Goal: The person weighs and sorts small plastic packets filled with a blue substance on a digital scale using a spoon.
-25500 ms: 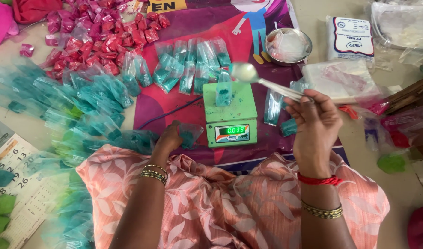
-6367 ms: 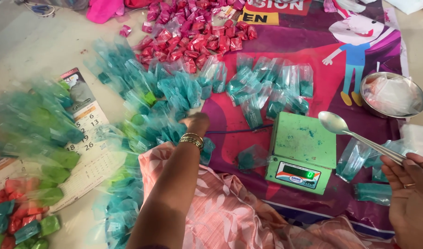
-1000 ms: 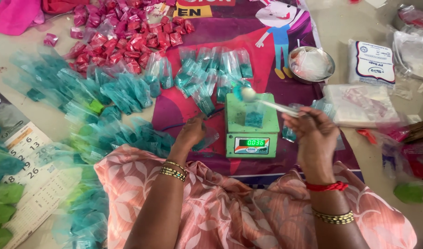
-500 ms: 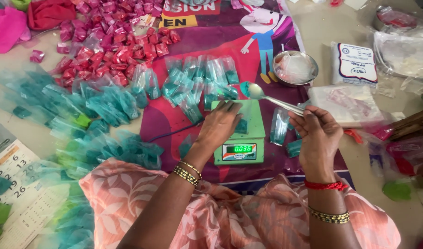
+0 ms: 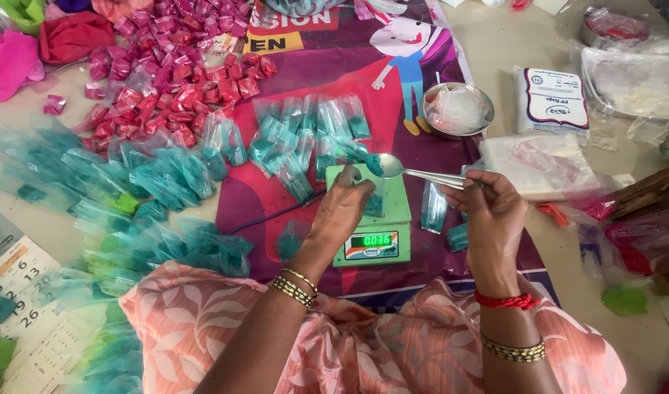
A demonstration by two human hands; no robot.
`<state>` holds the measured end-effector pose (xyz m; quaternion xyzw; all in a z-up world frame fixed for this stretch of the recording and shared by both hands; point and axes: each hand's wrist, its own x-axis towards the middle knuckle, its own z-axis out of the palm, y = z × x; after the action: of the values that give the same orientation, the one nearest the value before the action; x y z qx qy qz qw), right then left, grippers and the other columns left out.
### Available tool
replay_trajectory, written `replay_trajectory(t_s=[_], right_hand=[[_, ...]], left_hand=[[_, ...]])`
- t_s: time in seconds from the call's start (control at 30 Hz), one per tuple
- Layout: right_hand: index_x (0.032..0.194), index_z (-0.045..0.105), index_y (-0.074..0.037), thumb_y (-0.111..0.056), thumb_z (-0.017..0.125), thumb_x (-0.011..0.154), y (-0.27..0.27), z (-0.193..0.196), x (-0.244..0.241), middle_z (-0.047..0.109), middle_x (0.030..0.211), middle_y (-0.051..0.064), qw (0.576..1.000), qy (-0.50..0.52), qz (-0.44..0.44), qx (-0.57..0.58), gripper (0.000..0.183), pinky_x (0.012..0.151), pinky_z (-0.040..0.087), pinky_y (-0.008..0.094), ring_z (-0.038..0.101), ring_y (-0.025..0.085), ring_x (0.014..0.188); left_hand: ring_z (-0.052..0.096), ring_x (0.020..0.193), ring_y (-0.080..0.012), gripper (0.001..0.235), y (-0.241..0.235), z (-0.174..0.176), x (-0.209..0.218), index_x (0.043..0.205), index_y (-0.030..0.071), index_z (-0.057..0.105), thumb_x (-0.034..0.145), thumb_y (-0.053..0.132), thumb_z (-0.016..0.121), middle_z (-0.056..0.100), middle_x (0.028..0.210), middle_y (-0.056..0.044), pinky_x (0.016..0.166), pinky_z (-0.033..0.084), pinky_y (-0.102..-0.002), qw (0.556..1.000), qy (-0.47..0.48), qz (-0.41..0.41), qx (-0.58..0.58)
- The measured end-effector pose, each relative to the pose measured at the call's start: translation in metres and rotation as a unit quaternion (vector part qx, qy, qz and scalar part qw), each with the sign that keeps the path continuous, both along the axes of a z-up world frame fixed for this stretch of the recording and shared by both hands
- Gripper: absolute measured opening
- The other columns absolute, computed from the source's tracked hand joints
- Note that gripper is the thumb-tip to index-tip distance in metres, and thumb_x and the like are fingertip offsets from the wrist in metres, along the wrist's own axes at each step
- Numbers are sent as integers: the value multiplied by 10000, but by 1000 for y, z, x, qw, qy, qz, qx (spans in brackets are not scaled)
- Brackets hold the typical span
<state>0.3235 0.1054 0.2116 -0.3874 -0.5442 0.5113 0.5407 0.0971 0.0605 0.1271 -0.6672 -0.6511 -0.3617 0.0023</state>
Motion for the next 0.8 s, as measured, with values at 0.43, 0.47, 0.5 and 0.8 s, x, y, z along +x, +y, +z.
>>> replay_trajectory(t_s=[0.43,0.47,0.5,0.8], right_hand=[[1178,673,-9,56,606,990,-34,2,-23,748,1076,183,874,-370,7,315,210,705,612,371,746,289,937],[1179,667,-8,71,602,982,-34,3,-24,748,1089,181,869,-359,2,340,221,738,622,366,746,287,963],[1180,660,-8,86,599,975,-35,4,-24,748,1103,180,864,-347,-2,364,234,772,633,361,746,285,988],[1180,612,66,18,570,1096,-8,-1,-6,712,1043,150,995,21,-14,95,106,837,651,305,763,256,940]], left_hand=[[613,1126,-365,183,-8,2,-1,1084,100,725,901,113,722,555,1191,-173,911,552,-458,1000,-17,-6,-9],[612,1133,-375,204,-10,3,-1,1105,97,709,902,113,724,551,1216,-177,913,552,-464,1000,-15,-11,3],[612,1140,-384,226,-12,5,-2,1126,93,693,903,113,725,546,1241,-181,914,552,-469,1000,-14,-15,16],[710,956,-334,242,-42,14,-28,1220,43,647,983,76,685,542,1348,-189,803,582,-425,988,-134,-14,82]])
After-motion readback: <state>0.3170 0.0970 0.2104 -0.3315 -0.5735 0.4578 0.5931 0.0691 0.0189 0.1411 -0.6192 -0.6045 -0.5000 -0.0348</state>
